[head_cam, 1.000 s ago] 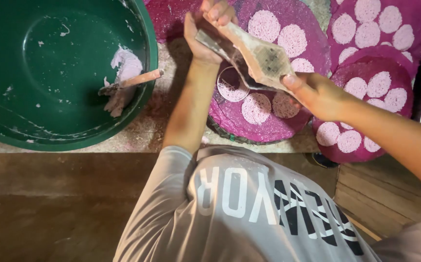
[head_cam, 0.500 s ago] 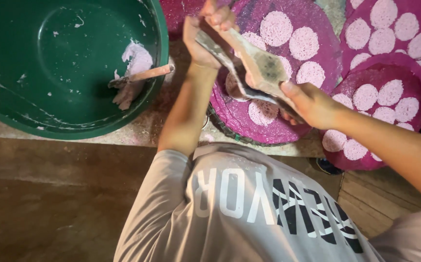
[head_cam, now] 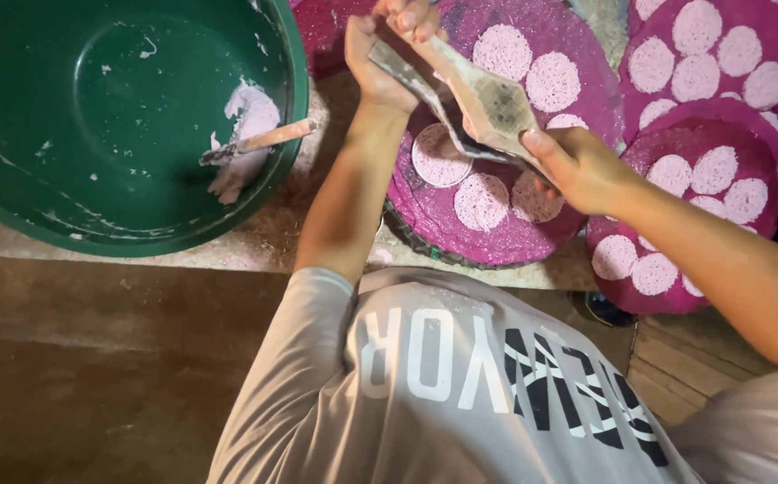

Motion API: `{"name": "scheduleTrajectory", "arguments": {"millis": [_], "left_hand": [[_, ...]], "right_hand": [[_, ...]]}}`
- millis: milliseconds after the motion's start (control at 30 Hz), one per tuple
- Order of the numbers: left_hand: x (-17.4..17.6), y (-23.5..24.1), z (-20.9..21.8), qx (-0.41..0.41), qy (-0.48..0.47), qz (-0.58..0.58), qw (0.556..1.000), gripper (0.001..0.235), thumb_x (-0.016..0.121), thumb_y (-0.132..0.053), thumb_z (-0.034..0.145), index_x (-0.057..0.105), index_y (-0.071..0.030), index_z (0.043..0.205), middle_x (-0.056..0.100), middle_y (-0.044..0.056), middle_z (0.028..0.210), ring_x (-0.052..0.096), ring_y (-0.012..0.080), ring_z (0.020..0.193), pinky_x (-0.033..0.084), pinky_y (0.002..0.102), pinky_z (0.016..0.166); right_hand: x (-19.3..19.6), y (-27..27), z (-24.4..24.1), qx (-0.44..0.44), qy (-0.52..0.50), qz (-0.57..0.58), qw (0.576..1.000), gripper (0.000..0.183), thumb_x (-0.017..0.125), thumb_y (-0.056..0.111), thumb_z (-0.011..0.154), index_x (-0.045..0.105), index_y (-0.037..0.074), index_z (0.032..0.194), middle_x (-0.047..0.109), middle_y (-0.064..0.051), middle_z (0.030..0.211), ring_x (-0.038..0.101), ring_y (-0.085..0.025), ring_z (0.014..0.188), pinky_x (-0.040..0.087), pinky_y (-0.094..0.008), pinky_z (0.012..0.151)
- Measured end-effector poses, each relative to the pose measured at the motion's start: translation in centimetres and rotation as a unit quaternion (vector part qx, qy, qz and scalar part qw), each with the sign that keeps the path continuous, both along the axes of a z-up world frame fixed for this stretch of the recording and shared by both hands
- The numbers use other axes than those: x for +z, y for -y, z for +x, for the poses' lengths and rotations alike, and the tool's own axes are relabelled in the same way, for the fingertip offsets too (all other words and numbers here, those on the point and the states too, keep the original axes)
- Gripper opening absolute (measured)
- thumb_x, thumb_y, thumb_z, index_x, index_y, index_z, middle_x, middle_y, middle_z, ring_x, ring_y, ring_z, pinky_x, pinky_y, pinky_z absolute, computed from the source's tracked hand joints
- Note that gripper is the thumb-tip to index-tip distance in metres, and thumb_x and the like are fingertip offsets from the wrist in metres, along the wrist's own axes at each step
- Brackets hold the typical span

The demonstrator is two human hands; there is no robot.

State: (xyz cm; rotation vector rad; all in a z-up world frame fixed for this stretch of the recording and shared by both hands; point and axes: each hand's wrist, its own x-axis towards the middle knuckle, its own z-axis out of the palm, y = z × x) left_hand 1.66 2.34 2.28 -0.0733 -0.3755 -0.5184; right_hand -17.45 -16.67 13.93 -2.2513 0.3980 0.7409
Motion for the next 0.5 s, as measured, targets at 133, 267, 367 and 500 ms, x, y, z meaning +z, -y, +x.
{"name": "scheduleTrajectory", "arguments": {"millis": [133, 267, 367, 500], "left_hand": [[2.5, -2.3, 1.0, 0.020, 0.083, 0.058, 0.995, 0.034, 0.042, -0.036, 0.095, 0.059, -0.008, 0.107, 0.060, 0.007, 0.099, 0.057, 0.0222, 0.100, 0.050, 0.034, 0.091], [3.0, -6.1, -1.8, 0.050, 0.123, 0.376, 0.917, 0.062, 0.051, -0.048, 0.095, 0.053, -0.002, 0.136, 0.067, 0.014, 0.123, 0.063, 0.0273, 0.115, 0.052, 0.039, 0.104], [2.5, -6.8, -6.9, 0.160, 0.271, 0.702, 0.639, 0.081, 0.071, -0.028, 0.086, 0.035, 0.002, 0.153, 0.054, 0.022, 0.142, 0.054, 0.0326, 0.130, 0.044, 0.041, 0.112], [1.2, -6.9, -13.0, 0.193, 0.397, 0.758, 0.481, 0.123, 0.097, -0.035, 0.061, 0.025, 0.000, 0.154, 0.042, 0.023, 0.148, 0.034, 0.0407, 0.138, 0.021, 0.056, 0.116]], "right_hand": [[-2.7, 0.0, -0.2, 0.052, 0.216, 0.133, 0.966, 0.081, 0.037, 0.072, 0.106, 0.062, -0.005, 0.118, 0.066, -0.010, 0.095, 0.062, -0.017, 0.088, 0.051, -0.037, 0.075], [-3.8, -0.1, -2.6, -0.042, 0.201, 0.287, 0.936, 0.094, 0.046, 0.083, 0.092, 0.066, 0.003, 0.136, 0.058, -0.004, 0.085, 0.052, -0.007, 0.068, 0.040, -0.028, 0.052], [-2.9, 0.6, -1.9, -0.049, 0.311, 0.393, 0.864, 0.086, 0.056, 0.076, 0.100, 0.056, 0.000, 0.140, 0.061, -0.007, 0.112, 0.058, -0.010, 0.091, 0.047, -0.032, 0.076], [-3.6, 1.1, 4.7, -0.070, 0.360, 0.347, 0.863, 0.075, 0.059, 0.071, 0.100, 0.057, 0.003, 0.133, 0.059, -0.005, 0.126, 0.055, -0.011, 0.087, 0.047, -0.029, 0.063]]}}
